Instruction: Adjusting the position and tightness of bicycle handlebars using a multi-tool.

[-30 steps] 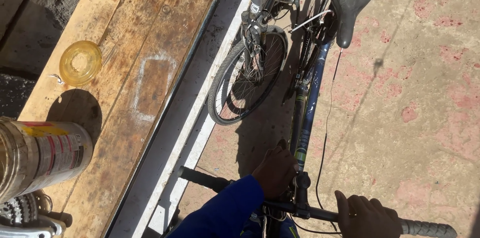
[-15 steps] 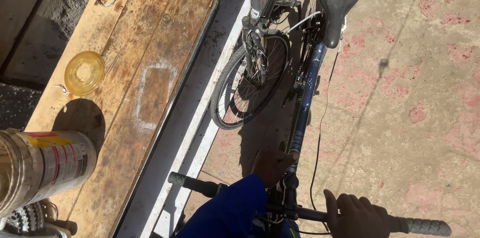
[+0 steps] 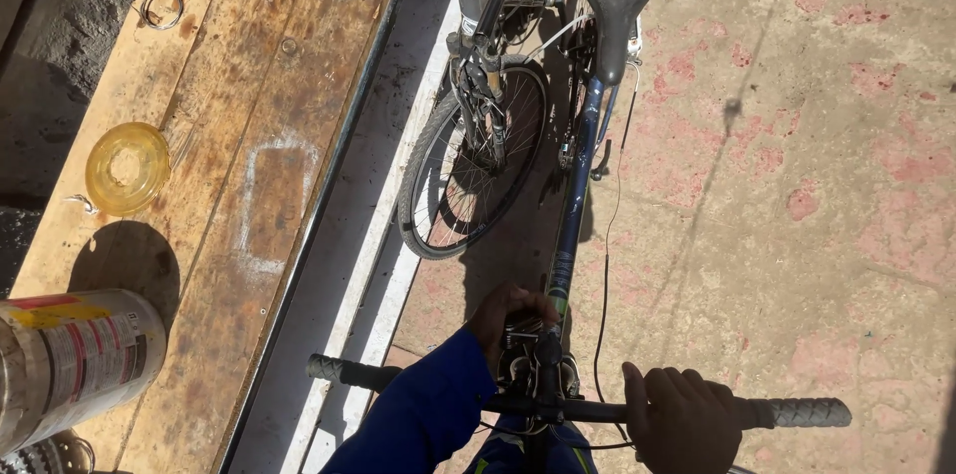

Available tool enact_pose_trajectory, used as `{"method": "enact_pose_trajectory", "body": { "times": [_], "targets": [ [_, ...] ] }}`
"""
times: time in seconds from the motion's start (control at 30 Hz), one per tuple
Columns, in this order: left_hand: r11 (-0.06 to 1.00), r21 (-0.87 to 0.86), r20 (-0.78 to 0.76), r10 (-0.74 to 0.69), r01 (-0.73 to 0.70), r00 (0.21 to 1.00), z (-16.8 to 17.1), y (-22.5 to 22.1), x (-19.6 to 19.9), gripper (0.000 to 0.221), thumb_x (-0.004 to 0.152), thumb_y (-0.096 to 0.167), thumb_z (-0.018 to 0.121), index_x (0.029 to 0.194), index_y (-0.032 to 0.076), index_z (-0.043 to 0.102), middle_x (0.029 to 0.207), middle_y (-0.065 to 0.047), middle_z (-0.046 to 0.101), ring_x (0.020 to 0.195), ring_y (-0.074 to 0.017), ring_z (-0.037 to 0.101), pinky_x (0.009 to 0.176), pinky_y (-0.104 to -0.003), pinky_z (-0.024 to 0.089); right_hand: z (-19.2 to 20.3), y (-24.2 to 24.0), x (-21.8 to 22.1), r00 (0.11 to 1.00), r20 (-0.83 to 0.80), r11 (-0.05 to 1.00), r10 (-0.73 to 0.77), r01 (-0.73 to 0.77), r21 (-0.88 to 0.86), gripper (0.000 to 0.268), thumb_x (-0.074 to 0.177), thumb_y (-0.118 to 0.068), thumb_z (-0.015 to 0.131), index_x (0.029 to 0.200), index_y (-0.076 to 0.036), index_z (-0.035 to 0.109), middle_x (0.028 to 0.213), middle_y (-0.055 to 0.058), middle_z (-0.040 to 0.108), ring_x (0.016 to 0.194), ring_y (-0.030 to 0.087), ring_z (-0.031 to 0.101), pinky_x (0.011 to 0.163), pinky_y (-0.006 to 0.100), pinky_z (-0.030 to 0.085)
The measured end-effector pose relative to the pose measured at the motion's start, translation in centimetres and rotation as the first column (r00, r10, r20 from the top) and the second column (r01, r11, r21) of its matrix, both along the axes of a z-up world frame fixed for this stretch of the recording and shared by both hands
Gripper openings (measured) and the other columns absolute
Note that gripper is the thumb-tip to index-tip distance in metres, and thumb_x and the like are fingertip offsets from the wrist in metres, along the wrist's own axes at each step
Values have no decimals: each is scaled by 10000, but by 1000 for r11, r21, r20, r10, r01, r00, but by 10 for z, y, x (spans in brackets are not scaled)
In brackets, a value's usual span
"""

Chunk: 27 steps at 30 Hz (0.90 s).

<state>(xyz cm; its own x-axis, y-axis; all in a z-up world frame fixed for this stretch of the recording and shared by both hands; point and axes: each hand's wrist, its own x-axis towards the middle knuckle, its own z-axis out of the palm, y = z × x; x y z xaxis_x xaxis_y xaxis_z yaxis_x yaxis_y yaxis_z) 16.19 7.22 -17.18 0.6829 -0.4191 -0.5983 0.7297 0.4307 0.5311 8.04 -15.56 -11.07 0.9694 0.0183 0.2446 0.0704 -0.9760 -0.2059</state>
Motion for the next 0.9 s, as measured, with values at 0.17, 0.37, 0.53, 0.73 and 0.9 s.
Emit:
{"method": "enact_pose_trajectory", "body": {
  "times": [0.17,0.37,0.53,0.73,0.9],
  "targets": [
    [957,287,91,25,-51,996,-32,3,0,451,875,303,359,657,28,642,591,-101,560,596,-199,535,646,-337,429,5,6,7,999,49,999,13,-15,42,501,904,-323,652,495,-155,416,433,-22,355,440,153,394,541,329,381],
    [946,310,146,48,-92,988,2,-9,2,334,864,226,524,620,25,632,640,-92,582,615,-186,552,679,-348,487,3,1,7,999,-3,999,-40,40,27,496,896,-371,633,499,-164,421,430,-20,370,441,171,420,544,355,376],
    [960,275,383,-54,-58,922,-12,-4,-1,302,831,209,521,603,45,632,610,-66,565,595,-156,522,633,-329,432,5,3,7,999,-2,999,-37,37,7,479,882,-354,663,496,-168,446,439,-25,408,468,170,461,566,347,397],
    [849,516,137,48,-112,989,-4,-21,1,484,865,233,583,428,94,429,416,-36,379,425,-145,372,529,-346,344,2,-1,5,999,7,999,-39,39,-13,478,864,-395,664,495,-178,450,442,-19,416,484,193,475,572,374,397],
    [869,493,-236,184,-45,954,0,-24,2,516,882,372,531,479,93,369,481,-86,378,448,-193,369,490,-352,330,3,-2,6,998,-37,998,-56,55,-25,492,849,-420,667,480,-178,451,433,-9,436,481,204,493,547,383,384]
  ]
}}
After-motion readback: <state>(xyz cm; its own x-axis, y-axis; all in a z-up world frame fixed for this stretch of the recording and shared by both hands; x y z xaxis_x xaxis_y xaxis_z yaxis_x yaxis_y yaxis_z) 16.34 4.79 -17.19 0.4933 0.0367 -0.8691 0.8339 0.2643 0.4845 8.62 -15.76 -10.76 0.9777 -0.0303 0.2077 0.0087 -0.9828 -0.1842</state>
